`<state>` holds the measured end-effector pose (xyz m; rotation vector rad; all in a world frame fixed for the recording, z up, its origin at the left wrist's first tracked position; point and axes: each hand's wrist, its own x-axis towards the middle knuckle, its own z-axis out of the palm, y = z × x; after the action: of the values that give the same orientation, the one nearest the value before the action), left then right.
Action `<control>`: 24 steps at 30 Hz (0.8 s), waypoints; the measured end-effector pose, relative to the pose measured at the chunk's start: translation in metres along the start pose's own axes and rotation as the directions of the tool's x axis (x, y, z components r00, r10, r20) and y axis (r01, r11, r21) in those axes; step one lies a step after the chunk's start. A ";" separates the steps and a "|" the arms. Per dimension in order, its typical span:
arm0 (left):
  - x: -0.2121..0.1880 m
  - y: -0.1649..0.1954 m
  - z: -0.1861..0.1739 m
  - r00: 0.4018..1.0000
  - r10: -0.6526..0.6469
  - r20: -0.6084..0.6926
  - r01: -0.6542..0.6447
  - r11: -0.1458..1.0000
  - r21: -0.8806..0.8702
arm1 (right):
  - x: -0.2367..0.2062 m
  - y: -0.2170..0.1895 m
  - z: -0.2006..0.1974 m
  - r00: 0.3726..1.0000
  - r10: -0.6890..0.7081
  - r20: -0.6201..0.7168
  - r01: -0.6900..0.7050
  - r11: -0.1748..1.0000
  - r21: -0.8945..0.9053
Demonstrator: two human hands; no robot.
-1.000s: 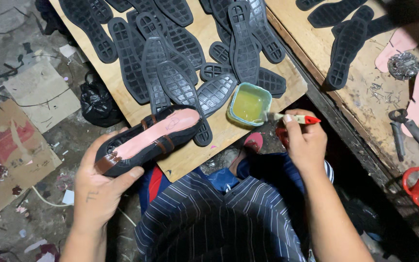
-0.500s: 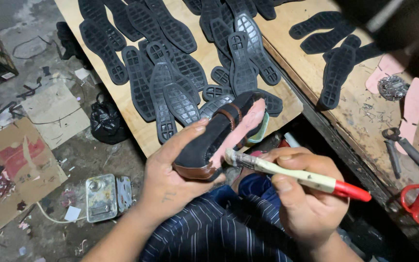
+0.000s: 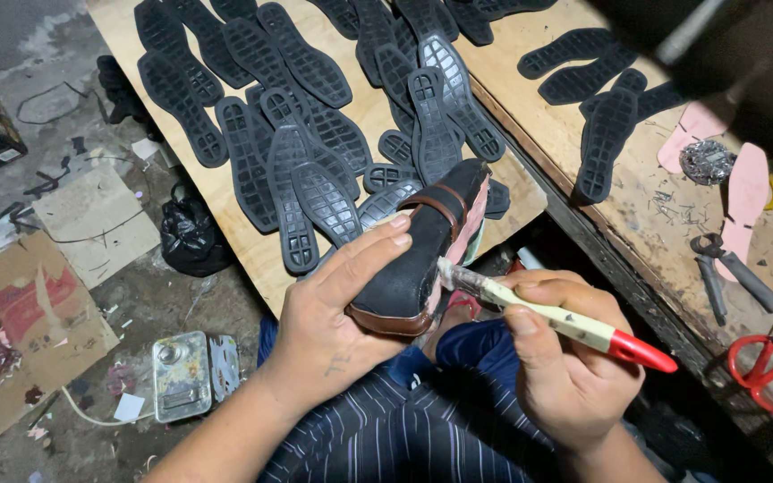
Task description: The person holds a shoe in one hand and uses a brush to apply glue from a small container onto the edge of the shoe sole, rotating the shoe to reach different sections of the sole edge, then holds up the shoe showing the coated sole.
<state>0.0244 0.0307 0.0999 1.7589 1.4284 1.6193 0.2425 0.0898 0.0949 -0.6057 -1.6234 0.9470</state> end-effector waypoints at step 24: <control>0.013 0.012 -0.002 0.981 -0.175 0.083 0.177 0.984 -0.020 | 0.017 -0.032 -0.013 0.965 -0.073 0.253 0.120 0.978 -0.173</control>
<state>0.0258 0.0360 0.1165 1.6144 1.4723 1.4533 0.2530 0.0889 0.1323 -0.5462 -1.9617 0.8268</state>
